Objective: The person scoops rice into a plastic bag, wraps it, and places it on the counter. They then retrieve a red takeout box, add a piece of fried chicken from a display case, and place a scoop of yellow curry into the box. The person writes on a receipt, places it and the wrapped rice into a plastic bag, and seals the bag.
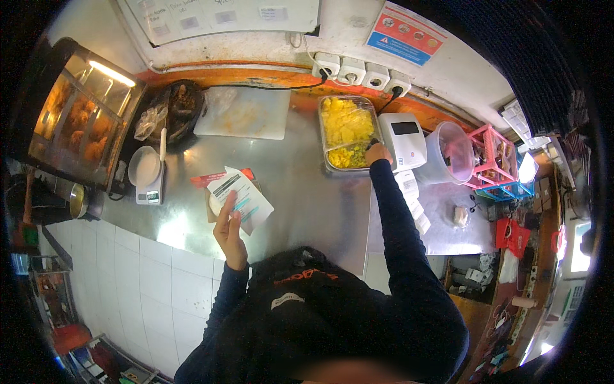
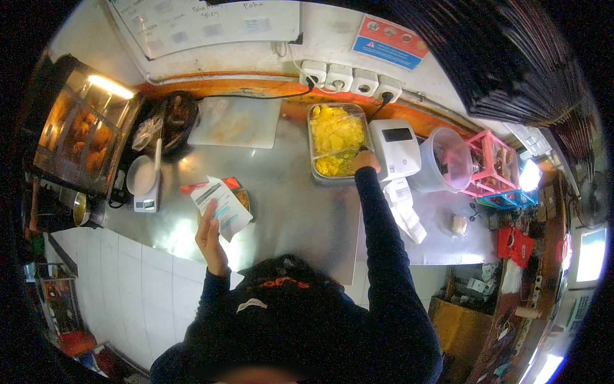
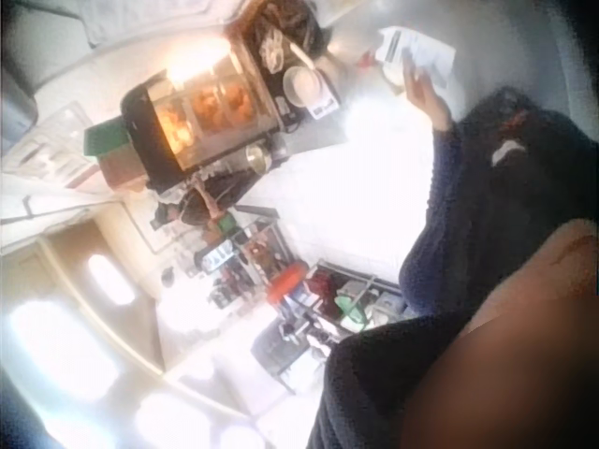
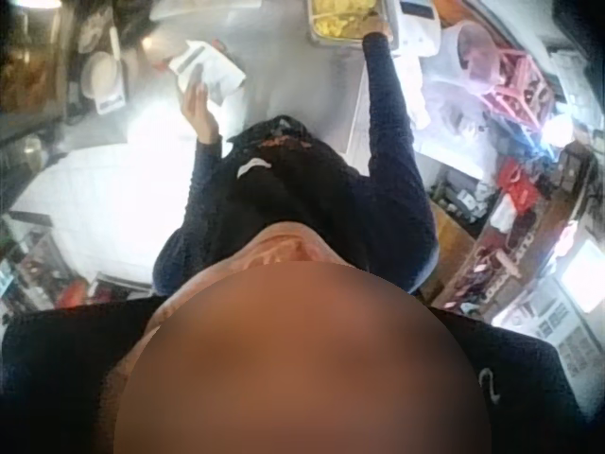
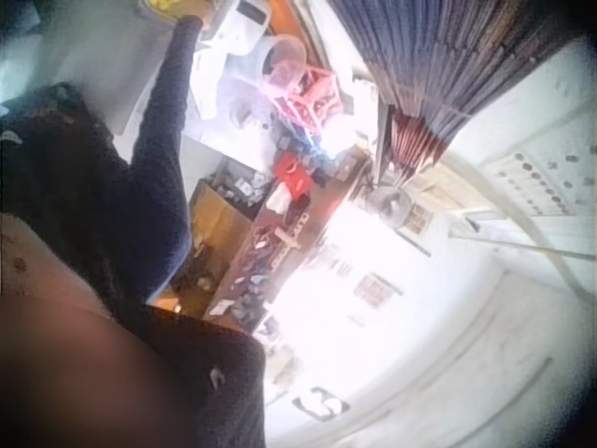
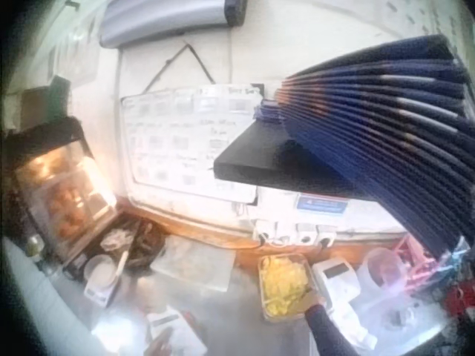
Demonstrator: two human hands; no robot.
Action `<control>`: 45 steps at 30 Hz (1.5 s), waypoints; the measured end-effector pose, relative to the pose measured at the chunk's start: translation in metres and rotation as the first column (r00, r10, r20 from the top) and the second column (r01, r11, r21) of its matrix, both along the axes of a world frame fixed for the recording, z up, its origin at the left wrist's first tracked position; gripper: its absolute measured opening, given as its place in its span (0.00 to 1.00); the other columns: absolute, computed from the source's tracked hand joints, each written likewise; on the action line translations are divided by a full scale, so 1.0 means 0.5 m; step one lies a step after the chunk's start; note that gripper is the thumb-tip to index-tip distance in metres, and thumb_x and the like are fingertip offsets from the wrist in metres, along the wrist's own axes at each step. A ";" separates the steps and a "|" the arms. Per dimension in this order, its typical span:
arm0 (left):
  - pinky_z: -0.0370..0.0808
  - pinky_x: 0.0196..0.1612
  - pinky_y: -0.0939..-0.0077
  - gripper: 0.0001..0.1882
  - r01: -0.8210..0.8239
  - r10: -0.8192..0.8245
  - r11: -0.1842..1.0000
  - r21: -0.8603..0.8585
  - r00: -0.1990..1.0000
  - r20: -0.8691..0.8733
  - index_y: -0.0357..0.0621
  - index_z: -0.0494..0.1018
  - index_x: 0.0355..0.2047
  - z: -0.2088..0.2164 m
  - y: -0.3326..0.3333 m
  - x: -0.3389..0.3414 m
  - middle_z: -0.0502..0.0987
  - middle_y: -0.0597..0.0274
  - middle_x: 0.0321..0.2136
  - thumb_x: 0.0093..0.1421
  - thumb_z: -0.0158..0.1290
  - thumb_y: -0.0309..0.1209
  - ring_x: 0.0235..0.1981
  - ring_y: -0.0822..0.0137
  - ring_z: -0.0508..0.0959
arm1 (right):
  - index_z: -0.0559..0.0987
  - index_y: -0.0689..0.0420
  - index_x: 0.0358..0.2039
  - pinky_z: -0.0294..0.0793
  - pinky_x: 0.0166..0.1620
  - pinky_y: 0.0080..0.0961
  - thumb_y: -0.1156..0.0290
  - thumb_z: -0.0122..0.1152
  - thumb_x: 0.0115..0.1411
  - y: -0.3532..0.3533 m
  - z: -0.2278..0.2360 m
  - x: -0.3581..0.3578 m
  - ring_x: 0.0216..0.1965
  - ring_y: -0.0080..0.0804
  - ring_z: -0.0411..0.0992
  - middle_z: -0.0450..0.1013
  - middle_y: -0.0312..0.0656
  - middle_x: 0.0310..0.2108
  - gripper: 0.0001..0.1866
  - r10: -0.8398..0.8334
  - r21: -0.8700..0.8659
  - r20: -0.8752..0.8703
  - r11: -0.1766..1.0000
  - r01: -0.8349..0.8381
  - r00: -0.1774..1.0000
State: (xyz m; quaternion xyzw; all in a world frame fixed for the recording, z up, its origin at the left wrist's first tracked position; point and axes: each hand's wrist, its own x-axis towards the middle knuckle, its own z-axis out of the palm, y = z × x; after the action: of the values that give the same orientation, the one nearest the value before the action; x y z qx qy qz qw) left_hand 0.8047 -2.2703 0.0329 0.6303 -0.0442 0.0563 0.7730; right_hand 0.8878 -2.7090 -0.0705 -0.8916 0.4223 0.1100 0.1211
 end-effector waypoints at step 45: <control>0.68 0.53 0.76 0.18 -0.044 0.043 0.999 -0.017 0.997 -0.068 0.34 0.72 0.53 -0.071 0.028 0.045 0.74 0.55 0.51 0.63 0.48 0.23 0.49 0.69 0.73 | 0.78 0.62 0.32 0.67 0.26 0.21 0.70 0.54 0.65 -0.023 -0.158 0.035 0.21 0.20 0.66 0.70 0.34 0.21 0.09 0.179 0.450 0.682 0.661 -0.600 0.709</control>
State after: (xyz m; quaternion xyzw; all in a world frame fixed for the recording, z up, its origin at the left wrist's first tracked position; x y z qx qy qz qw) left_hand 0.8274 -2.2563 -0.0025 0.6254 -0.0037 0.0519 0.7786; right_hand 0.9053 -2.7203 -0.1498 -0.8533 0.0851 -0.0067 0.5144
